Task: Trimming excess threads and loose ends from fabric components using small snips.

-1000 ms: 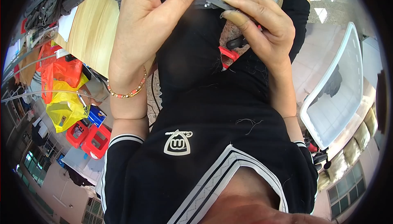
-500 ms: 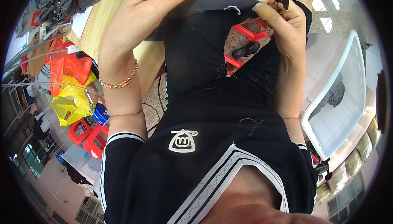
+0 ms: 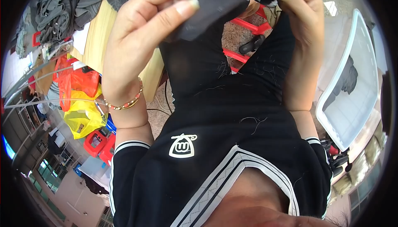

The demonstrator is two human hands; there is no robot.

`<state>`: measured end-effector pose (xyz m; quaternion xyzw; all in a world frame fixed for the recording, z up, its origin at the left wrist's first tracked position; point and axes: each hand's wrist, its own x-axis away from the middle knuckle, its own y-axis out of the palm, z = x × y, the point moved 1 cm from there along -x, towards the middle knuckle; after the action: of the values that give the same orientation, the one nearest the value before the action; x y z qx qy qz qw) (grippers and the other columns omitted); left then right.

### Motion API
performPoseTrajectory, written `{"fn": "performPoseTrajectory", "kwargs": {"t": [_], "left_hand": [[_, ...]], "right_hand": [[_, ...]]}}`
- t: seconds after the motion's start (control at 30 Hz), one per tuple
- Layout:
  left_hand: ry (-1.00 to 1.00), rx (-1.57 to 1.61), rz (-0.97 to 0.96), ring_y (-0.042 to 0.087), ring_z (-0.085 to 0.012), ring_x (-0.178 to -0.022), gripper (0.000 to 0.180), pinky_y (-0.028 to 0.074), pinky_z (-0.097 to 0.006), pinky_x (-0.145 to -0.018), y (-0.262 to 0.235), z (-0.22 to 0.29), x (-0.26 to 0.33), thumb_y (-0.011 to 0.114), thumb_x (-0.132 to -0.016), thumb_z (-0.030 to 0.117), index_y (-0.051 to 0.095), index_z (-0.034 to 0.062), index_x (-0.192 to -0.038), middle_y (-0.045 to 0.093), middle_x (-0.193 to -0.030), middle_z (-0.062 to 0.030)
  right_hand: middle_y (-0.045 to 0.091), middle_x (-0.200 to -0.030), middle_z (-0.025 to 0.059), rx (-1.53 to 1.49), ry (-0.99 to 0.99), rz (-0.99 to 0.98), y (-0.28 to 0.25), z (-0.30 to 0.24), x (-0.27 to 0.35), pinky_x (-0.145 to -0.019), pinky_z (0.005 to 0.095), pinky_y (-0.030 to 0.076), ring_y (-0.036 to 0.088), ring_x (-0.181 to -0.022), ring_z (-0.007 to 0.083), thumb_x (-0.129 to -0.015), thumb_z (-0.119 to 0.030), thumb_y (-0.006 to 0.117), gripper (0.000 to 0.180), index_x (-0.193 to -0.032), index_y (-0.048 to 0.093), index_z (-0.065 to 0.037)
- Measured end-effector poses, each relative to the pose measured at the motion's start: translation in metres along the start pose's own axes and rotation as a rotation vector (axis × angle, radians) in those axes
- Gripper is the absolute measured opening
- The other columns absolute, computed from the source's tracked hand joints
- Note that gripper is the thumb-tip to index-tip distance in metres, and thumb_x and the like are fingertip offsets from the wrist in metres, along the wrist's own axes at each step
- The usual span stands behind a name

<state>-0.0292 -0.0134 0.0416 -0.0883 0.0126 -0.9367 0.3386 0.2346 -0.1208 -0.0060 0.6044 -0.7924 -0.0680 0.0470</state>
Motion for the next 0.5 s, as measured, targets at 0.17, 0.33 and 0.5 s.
{"fn": "performPoseTrajectory", "kwargs": {"t": [0.17,0.33,0.5], "left_hand": [[0.057,0.155,0.122,0.061,-0.0041,-0.093,0.015,0.045,-0.018,-0.084,-0.001,-0.018,-0.003,0.064,-0.099,0.01,0.066,-0.0004,-0.109,0.068,-0.098,-0.0005],[0.058,0.261,0.156,0.063,-0.0051,-0.093,0.014,0.046,-0.018,-0.085,-0.002,-0.023,-0.006,0.064,-0.098,0.01,0.067,0.0005,-0.109,0.069,-0.099,-0.0005],[0.056,0.32,0.167,0.064,-0.0057,-0.093,0.014,0.047,-0.019,-0.085,0.001,-0.023,-0.007,0.064,-0.098,0.009,0.067,0.0009,-0.109,0.07,-0.099,-0.0011]], "right_hand": [[0.062,-0.101,-0.002,0.058,-0.195,-0.001,0.029,0.036,-0.003,-0.07,0.0168,0.04,0.053,-0.082,0.0016,-0.092,0.0,0.069,0.03,-0.122,0.061,0.002],[0.054,-0.092,-0.0021,0.268,-0.336,-0.034,0.041,0.042,0.012,-0.065,0.0186,0.035,0.046,-0.074,0.0041,-0.091,-0.002,0.069,0.034,-0.125,0.063,0.002],[0.058,-0.09,0.0032,0.436,-0.651,-0.046,0.048,0.048,0.009,-0.068,0.0219,0.04,0.051,-0.079,0.0096,-0.083,0.002,0.072,0.04,-0.123,0.069,0.001]]}}
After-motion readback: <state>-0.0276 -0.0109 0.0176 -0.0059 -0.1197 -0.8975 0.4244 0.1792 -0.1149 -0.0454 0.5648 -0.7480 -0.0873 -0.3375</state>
